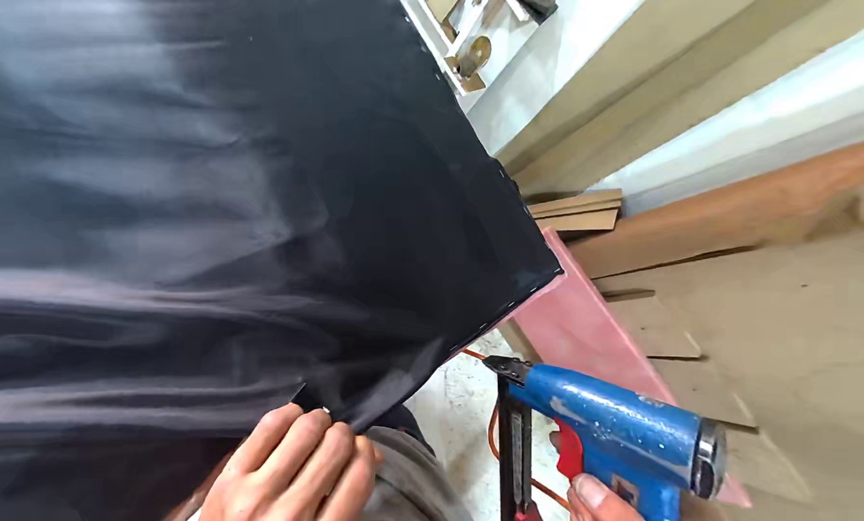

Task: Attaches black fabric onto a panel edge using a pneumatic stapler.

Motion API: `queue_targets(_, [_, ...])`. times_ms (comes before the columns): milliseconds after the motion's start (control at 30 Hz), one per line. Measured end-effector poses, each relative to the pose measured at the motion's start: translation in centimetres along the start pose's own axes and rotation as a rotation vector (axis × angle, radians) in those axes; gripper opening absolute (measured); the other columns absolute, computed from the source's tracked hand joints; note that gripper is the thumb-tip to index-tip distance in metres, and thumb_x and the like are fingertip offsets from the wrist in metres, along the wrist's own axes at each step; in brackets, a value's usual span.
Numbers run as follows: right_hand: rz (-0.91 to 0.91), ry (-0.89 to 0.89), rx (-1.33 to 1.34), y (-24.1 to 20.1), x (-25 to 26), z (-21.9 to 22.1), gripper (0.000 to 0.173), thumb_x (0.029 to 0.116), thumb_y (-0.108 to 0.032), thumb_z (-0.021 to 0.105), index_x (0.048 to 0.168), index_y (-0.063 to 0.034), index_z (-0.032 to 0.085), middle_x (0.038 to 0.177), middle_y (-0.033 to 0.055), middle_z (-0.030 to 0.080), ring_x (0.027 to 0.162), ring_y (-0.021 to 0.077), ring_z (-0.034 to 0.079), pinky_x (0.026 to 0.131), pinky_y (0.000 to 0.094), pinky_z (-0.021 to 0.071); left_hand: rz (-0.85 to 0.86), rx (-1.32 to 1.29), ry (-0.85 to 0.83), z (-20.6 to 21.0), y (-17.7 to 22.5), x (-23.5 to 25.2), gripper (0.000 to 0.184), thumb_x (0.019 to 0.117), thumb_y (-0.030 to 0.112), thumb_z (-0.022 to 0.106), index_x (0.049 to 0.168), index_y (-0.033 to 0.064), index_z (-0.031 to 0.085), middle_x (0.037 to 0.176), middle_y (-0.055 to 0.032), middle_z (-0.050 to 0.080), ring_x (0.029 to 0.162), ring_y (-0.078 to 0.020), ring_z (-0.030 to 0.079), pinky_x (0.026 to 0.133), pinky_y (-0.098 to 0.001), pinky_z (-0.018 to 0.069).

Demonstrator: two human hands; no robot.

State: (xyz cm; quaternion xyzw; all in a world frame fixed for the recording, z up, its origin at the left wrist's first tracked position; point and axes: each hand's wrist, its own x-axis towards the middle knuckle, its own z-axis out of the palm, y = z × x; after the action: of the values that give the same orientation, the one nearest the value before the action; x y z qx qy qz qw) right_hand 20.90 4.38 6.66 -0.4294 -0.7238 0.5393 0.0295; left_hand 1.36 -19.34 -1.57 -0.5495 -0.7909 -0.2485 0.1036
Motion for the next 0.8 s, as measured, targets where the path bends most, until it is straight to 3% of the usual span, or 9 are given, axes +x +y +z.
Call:
queue_targets(67, [-0.008, 0.037, 0.038, 0.8, -0.3, 0.4, 0.020, 0.0942, -0.016, 0.061, 0.108, -0.0017, 0.061, 0.070, -0.0073, 0.065, 0.059, 0.0087, 0.066, 0.059, 0.0325, 0.0613, -0.030, 0.030, 0.040, 0.1, 0.5, 0.6, 0.020, 0.1011, 0.032, 0.061, 0.100, 0.0135, 0.068, 0.090, -0.0050, 0.065, 0.088, -0.0229, 0.060, 0.084, -0.0359, 0.0456])
queue_targets(167, [-0.033, 0.058, 0.082, 1.9, -0.8, 0.9, 0.022, 0.0944, -0.015, 0.060, 0.110, 0.0013, 0.062, 0.069, -0.0063, 0.064, 0.058, 0.0090, 0.066, 0.058, 0.0327, 0.0612, -0.074, 0.158, 0.021, 1.8, 1.3, 1.8, 0.039, 0.1028, 0.043, 0.056, 0.114, 0.0108, 0.073, 0.101, -0.0068, 0.072, 0.090, -0.0237, 0.065, 0.078, -0.0377, 0.0490])
queue_targets(233, [-0.029, 0.072, 0.105, 2.4, -1.2, 1.1, 0.021, 0.0941, -0.014, 0.060, 0.109, 0.0004, 0.062, 0.069, -0.0063, 0.065, 0.058, 0.0092, 0.066, 0.058, 0.0319, 0.0610, -0.062, 0.208, 0.019, 3.1, 1.0, 1.7, 0.036, 0.1039, 0.037, 0.054, 0.115, 0.0102, 0.075, 0.100, -0.0059, 0.074, 0.087, -0.0234, 0.066, 0.074, -0.0377, 0.0492])
queue_targets(300, [-0.027, 0.081, 0.105, 2.8, -1.5, 1.1, 0.022, 0.0941, -0.016, 0.061, 0.109, 0.0006, 0.063, 0.070, -0.0056, 0.065, 0.058, 0.0095, 0.066, 0.058, 0.0313, 0.0606, -0.008, 0.191, 0.046, 3.5, 0.4, 1.3, 0.024, 0.1004, 0.018, 0.056, 0.112, 0.0102, 0.075, 0.096, -0.0045, 0.073, 0.083, -0.0228, 0.065, 0.071, -0.0367, 0.0492])
queue_targets(367, [-0.011, 0.091, 0.122, 3.3, -1.9, 1.0, 0.022, 0.0940, -0.016, 0.061, 0.109, 0.0003, 0.063, 0.069, -0.0054, 0.065, 0.058, 0.0100, 0.066, 0.057, 0.0315, 0.0604, 0.059, 0.140, 0.087, 3.3, -0.1, 1.1, 0.024, 0.0986, 0.010, 0.055, 0.112, 0.0094, 0.074, 0.096, -0.0042, 0.073, 0.081, -0.0219, 0.063, 0.071, -0.0358, 0.0483])
queue_targets(500, [-0.014, 0.115, 0.168, 3.7, -2.4, 1.0, 0.022, 0.0930, -0.014, 0.061, 0.110, -0.0007, 0.061, 0.069, -0.0067, 0.065, 0.058, 0.0093, 0.066, 0.058, 0.0313, 0.0609, 0.172, 0.071, 0.121, 3.4, -0.6, 1.0, 0.022, 0.0994, 0.007, 0.053, 0.106, 0.0066, 0.074, 0.088, -0.0048, 0.070, 0.077, -0.0219, 0.061, 0.069, -0.0357, 0.0480])
queue_targets(667, [-0.031, 0.091, 0.124, 3.4, -3.1, 1.4, 0.020, 0.0937, -0.015, 0.061, 0.109, -0.0012, 0.061, 0.070, -0.0076, 0.066, 0.059, 0.0078, 0.067, 0.059, 0.0303, 0.0613, 0.260, 0.131, 0.020, 3.9, -1.2, 0.4, 0.025, 0.1008, 0.004, 0.049, 0.107, 0.0052, 0.072, 0.092, -0.0053, 0.071, 0.078, -0.0220, 0.061, 0.069, -0.0355, 0.0476])
queue_targets(800, [-0.061, 0.052, 0.046, 2.3, -3.5, 2.3, 0.022, 0.0939, -0.018, 0.064, 0.106, 0.0000, 0.063, 0.073, -0.0052, 0.067, 0.062, 0.0077, 0.068, 0.062, 0.0314, 0.0617, 0.301, 0.152, 0.035, 3.8, -1.5, 0.6, 0.025, 0.1009, 0.002, 0.047, 0.105, 0.0050, 0.072, 0.094, -0.0055, 0.072, 0.076, -0.0216, 0.060, 0.066, -0.0362, 0.0445])
